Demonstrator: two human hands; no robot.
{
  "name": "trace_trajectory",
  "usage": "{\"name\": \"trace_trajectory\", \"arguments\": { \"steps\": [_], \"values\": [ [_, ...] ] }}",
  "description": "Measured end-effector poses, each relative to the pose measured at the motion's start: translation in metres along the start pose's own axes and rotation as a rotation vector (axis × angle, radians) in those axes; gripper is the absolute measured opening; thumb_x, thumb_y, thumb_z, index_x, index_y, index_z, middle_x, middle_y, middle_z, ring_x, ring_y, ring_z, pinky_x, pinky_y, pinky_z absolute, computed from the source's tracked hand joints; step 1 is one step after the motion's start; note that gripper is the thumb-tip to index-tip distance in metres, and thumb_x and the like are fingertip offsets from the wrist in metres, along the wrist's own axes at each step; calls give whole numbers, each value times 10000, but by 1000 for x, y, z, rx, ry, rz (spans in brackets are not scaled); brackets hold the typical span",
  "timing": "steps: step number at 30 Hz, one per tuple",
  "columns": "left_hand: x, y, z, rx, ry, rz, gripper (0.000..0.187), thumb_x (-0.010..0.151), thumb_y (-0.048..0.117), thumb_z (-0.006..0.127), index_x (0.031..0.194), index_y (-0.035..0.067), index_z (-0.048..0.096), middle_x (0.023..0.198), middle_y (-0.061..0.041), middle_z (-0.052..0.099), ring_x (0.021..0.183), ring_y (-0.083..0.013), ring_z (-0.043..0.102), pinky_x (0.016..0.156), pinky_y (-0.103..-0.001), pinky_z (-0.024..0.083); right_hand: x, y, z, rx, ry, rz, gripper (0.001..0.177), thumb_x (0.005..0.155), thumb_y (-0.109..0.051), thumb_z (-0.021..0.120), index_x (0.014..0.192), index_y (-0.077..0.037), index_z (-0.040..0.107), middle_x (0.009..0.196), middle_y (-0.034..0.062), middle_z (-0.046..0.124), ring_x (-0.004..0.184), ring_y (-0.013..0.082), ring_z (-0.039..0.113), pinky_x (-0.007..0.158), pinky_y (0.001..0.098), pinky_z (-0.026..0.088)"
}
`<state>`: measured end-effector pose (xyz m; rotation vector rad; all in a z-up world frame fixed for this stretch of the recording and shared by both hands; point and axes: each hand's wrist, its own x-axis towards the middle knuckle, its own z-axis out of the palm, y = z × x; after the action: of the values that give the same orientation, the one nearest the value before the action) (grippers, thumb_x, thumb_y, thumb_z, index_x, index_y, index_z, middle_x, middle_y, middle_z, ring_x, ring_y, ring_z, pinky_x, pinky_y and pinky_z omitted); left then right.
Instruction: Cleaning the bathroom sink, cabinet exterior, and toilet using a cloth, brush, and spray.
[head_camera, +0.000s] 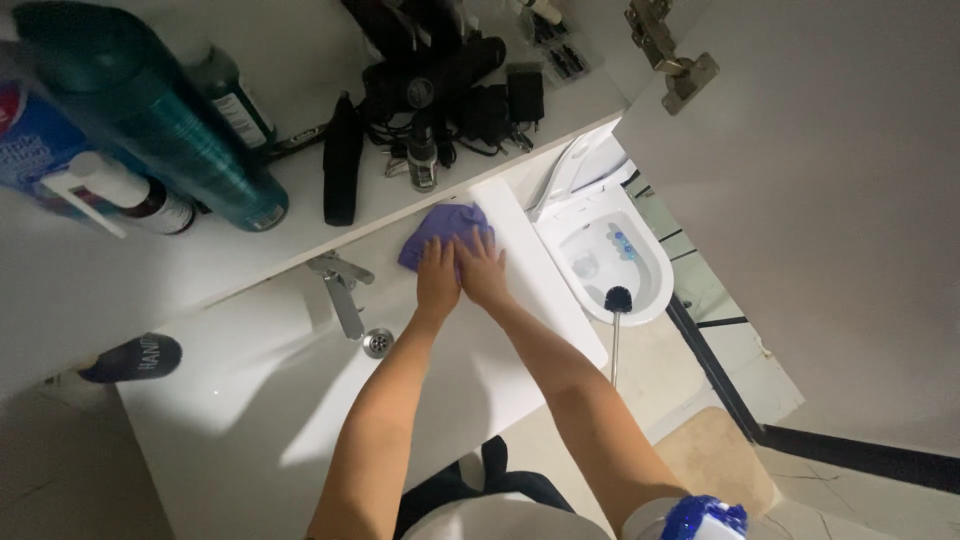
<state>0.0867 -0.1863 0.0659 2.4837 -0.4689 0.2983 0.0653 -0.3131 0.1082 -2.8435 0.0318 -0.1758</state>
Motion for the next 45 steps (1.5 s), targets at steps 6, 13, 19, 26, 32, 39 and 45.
{"name": "trace_trajectory", "arguments": {
  "steps": [6, 13, 19, 26, 32, 39, 45],
  "values": [
    [9, -21, 9, 161, -208, 81, 668, 846, 93, 699, 1480, 42, 496, 1552, -237, 435, 1451, -420, 378, 1166, -529, 354, 11, 22, 46, -86, -53, -85, 588, 963, -199, 598, 1534, -220, 457, 1582, 200, 379, 1443, 434, 364, 1149, 632, 280],
    [36, -20, 4, 105, -250, -64, 351, 939, 106, 669, 1288, 87, 649, 1348, -154, 608, 1273, -370, 559, 1050, -519, 469, 62, 37, 3, -164, -188, -130, 375, 972, -108, 636, 1339, -186, 643, 1214, 83, 673, 1154, 250, 642, 950, 419, 512],
    [57, 21, -40, 44, -15, 53, 290, 940, 117, 646, 1229, 107, 669, 1288, -117, 629, 1242, -353, 567, 1040, -524, 450, 70, 26, -51, -151, 106, -219, 481, 904, -28, 635, 1343, -225, 633, 1381, 13, 628, 1341, 248, 557, 1095, 430, 443],
    [39, -28, 29, 126, -234, 181, 441, 971, 140, 590, 1410, 98, 570, 1506, -172, 504, 1405, -359, 443, 1126, -520, 366, 47, 52, 15, -263, -103, -101, 604, 967, -125, 577, 1537, -242, 414, 1588, 101, 422, 1477, 255, 343, 1202, 589, 208],
    [46, -1, -3, 168, -306, 158, 510, 942, 140, 585, 1444, 72, 527, 1539, -173, 480, 1438, -339, 418, 1183, -516, 308, 44, 36, -4, -272, -111, -48, 638, 956, -192, 591, 1567, -204, 406, 1682, 95, 337, 1579, 265, 258, 1263, 573, 159],
    [39, 22, -26, 178, -217, 215, 514, 849, 73, 655, 1350, 21, 559, 1384, -183, 565, 1321, -361, 484, 1107, -537, 335, 17, 27, -9, -147, -161, 0, 672, 933, -265, 647, 1534, -211, 354, 1623, 159, 302, 1520, 342, 227, 1185, 676, 149],
    [-7, 58, -35, -97, -2, 180, 196, 860, -9, 640, 1049, 43, 644, 1025, -145, 661, 1022, -351, 605, 923, -487, 466, -95, 14, -52, 187, 109, -9, 712, 917, -208, 674, 1566, -177, 381, 1588, 185, 380, 1490, 380, 338, 1181, 655, 255]
  ]
}}
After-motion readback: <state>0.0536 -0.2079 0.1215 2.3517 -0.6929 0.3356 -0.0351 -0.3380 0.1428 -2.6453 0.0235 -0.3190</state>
